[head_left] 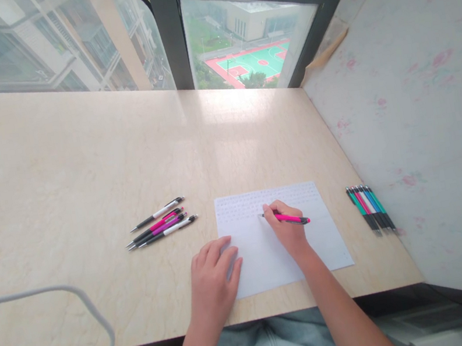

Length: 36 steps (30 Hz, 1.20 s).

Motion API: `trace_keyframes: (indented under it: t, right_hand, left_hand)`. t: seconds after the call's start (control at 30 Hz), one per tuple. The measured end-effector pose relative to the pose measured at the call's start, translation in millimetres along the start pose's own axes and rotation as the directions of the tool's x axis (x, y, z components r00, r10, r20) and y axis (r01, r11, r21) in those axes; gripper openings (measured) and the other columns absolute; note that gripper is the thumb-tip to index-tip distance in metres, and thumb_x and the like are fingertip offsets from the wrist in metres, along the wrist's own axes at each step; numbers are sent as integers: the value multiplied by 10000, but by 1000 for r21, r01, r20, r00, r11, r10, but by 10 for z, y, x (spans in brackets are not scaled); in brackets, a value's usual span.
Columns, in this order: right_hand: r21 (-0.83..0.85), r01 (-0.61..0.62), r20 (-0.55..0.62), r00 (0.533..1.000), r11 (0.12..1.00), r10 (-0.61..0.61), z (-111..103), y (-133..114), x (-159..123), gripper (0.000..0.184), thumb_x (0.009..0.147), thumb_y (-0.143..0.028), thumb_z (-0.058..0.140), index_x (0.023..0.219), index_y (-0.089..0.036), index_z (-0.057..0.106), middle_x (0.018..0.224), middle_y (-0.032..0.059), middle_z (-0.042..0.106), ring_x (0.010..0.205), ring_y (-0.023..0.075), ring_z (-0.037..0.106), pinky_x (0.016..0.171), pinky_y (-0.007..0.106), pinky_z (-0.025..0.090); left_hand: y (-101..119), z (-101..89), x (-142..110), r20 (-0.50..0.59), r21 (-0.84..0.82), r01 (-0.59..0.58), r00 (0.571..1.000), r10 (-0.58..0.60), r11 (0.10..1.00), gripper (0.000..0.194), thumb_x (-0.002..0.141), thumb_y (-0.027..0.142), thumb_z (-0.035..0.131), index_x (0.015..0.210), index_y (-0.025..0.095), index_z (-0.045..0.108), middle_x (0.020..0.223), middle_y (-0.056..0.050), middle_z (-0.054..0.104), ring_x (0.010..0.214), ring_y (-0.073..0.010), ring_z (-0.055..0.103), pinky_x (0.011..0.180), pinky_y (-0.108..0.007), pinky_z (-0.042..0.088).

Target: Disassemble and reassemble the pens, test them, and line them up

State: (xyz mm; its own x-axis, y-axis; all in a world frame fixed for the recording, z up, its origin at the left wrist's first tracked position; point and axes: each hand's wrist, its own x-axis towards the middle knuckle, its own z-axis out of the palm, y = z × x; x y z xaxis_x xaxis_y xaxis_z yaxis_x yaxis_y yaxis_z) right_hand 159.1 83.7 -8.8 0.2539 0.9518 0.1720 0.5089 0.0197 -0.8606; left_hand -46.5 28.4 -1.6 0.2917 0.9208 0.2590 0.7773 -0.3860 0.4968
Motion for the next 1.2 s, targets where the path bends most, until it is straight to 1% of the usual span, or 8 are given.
trace_keyframes:
  t: [0.27, 0.47, 0.6, 0.77, 0.9, 1.1, 1.17, 1.2]
  right_hand:
    - [-16, 5, 6, 1000, 1000, -4, 16, -9, -6, 366, 896, -335, 525, 573, -210, 405, 508, -59, 393, 476, 95, 349, 475, 229, 298]
    - [-61, 1, -33, 999, 998, -3, 28, -1, -6, 374, 899, -345, 519, 571, -211, 402, 505, -60, 383, 471, 93, 333, 473, 231, 286]
    - [-55, 23, -22, 999, 998, -24, 27, -3, -3, 381, 901, -352, 517, 567, -210, 401, 503, -61, 376, 471, 92, 329, 474, 230, 290]
    - [-61, -4, -43, 999, 998, 1, 25, 5, -8, 399, 905, -372, 515, 563, -210, 390, 504, -60, 377, 469, 90, 321, 464, 228, 277]
    - [-68, 9, -38, 999, 998, -12, 28, 13, -9, 398, 906, -371, 512, 562, -211, 389, 504, -58, 381, 469, 91, 329, 467, 230, 282]
    - [-45, 4, -55, 998, 999, -6, 25, -4, -2, 408, 908, -372, 495, 564, -219, 340, 507, -62, 342, 474, 93, 304, 467, 234, 265]
    - [-9, -26, -56, 998, 1000, 26, -1, 4, 0, 401, 905, -379, 509, 572, -219, 355, 514, -61, 354, 478, 96, 318, 468, 235, 269]
    - [32, -60, -71, 996, 998, 62, -19, 15, 2, 391, 906, -387, 516, 583, -218, 375, 520, -60, 368, 480, 98, 334, 468, 235, 276]
  left_hand:
    - [0, 0, -5, 10, 6, 2, 1000, -2, 1000, 119, 892, 213, 593, 989, 222, 662, 1192, -89, 678, 1105, -280, 578, 908, -453, 448]
    - [3, -3, -3, 15, 1, 5, 1000, -5, 1000, 118, 898, 211, 587, 993, 224, 656, 1196, -89, 674, 1106, -279, 574, 911, -454, 442]
    - [8, -8, 5, 13, 5, 2, 1000, -2, 1000, 113, 896, 214, 589, 987, 222, 656, 1189, -89, 676, 1099, -279, 579, 904, -450, 444]
    - [8, -7, 8, 7, 4, -2, 1000, 2, 1000, 112, 892, 211, 594, 984, 218, 658, 1184, -88, 678, 1101, -278, 581, 904, -444, 446]
    - [9, -8, 8, 10, 4, -1, 1000, 1, 1000, 120, 891, 208, 593, 992, 221, 658, 1190, -88, 677, 1103, -277, 581, 908, -447, 446]
    - [5, -6, 14, 3, 0, -3, 1000, 3, 1000, 114, 888, 210, 595, 980, 228, 660, 1182, -89, 680, 1098, -282, 589, 898, -449, 452]
    - [4, -7, 13, 1, -2, -4, 1000, 4, 1000, 115, 886, 209, 595, 979, 230, 660, 1183, -89, 680, 1099, -283, 589, 899, -450, 453]
    - [5, -9, 13, 1, -3, -3, 1000, 3, 1000, 116, 886, 209, 595, 980, 231, 659, 1184, -89, 679, 1100, -282, 588, 900, -451, 452]
